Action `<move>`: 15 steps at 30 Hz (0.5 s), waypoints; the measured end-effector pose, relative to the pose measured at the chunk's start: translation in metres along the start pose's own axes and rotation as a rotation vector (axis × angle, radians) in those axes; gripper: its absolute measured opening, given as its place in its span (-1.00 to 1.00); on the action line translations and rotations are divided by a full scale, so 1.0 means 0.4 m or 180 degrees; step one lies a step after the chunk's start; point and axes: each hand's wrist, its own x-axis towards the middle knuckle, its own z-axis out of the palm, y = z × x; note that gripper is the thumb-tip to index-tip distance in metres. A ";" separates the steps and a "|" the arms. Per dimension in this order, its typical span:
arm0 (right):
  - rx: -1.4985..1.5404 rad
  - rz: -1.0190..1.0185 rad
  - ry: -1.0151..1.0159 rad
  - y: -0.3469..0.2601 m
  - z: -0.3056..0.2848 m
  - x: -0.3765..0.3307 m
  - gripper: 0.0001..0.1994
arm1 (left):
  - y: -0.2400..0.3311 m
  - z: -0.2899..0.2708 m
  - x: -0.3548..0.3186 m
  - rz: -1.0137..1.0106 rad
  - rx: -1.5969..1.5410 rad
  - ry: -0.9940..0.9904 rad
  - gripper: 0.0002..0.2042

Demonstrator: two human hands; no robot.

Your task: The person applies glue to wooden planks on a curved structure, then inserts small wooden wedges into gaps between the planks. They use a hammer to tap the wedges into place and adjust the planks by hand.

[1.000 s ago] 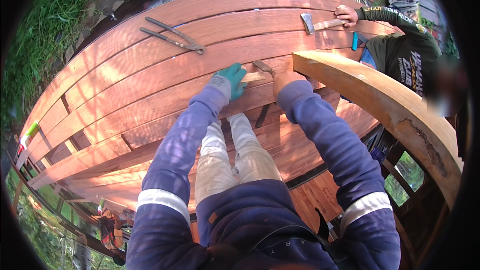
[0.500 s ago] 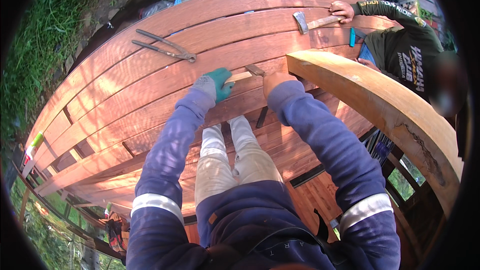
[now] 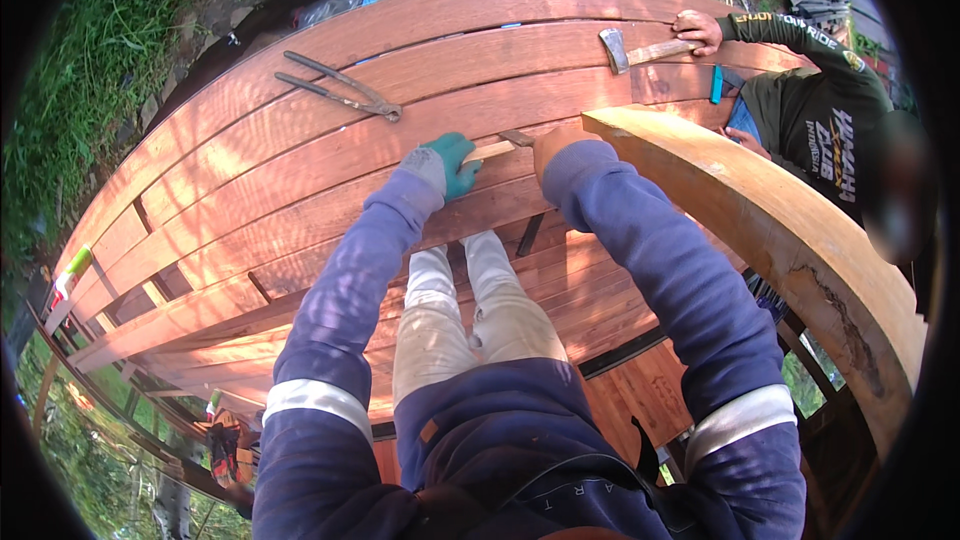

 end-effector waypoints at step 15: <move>0.0073 -0.0061 -0.0071 0.016 -0.010 0.005 -0.72 | 0.010 0.012 0.013 -0.0293 0.0646 -0.0305 -0.62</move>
